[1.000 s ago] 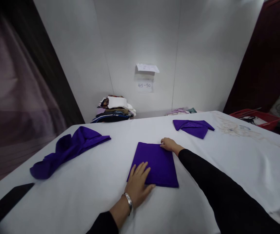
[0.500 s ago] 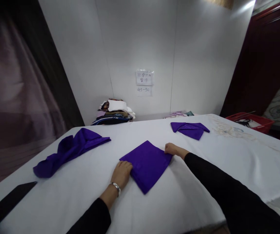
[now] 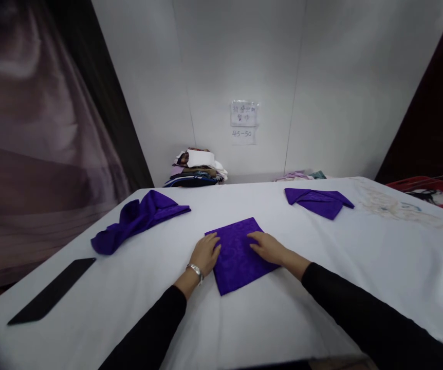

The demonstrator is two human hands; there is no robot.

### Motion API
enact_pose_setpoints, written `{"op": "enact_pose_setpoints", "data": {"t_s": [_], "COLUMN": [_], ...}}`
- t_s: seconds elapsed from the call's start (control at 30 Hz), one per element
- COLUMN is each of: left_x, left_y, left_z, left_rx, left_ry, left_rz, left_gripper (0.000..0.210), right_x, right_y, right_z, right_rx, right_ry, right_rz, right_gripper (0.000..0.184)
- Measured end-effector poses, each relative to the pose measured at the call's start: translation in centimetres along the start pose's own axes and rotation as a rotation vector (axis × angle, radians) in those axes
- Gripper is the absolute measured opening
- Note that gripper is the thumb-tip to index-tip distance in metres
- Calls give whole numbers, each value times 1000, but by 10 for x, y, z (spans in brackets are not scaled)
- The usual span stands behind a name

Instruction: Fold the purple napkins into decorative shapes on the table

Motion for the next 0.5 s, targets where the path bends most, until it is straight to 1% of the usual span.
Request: {"op": "enact_pose_setpoints", "data": {"t_s": [0.13, 0.2, 0.27, 0.37, 0.43, 0.5], "left_x": [16, 20, 21, 22, 22, 21], "left_y": [-3, -9, -13, -15, -13, -11], "left_z": [16, 25, 32, 36, 35, 34], "left_rx": [67, 93, 118, 161, 185, 197], "left_ry": [-46, -84, -116, -147, -156, -163], "left_rz": [-105, -137, -152, -166, -177, -188], "left_gripper": [54, 58, 58, 62, 64, 65], "right_x": [51, 72, 88, 98, 97, 91], "right_y": [-29, -35, -32, -11, 13, 41], "right_z": [37, 53, 64, 67, 60, 47], "right_rx": [-41, -73, -85, -97, -140, -194], "right_ry": [-81, -150, -227, -287, -271, -239], "right_rz": [-150, -176, -174, -158, -107, -8], "right_gripper": [50, 54, 57, 62, 64, 65]}}
Point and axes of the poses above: each hand's wrist, its own x-axis towards the middle knuckle, its own z-axis out of the palm, y = z × x, the point moved 3 cm from there along x, towards the middle knuckle, and after that the axes turned 9 degrees about -z, right-handed, at the moved point
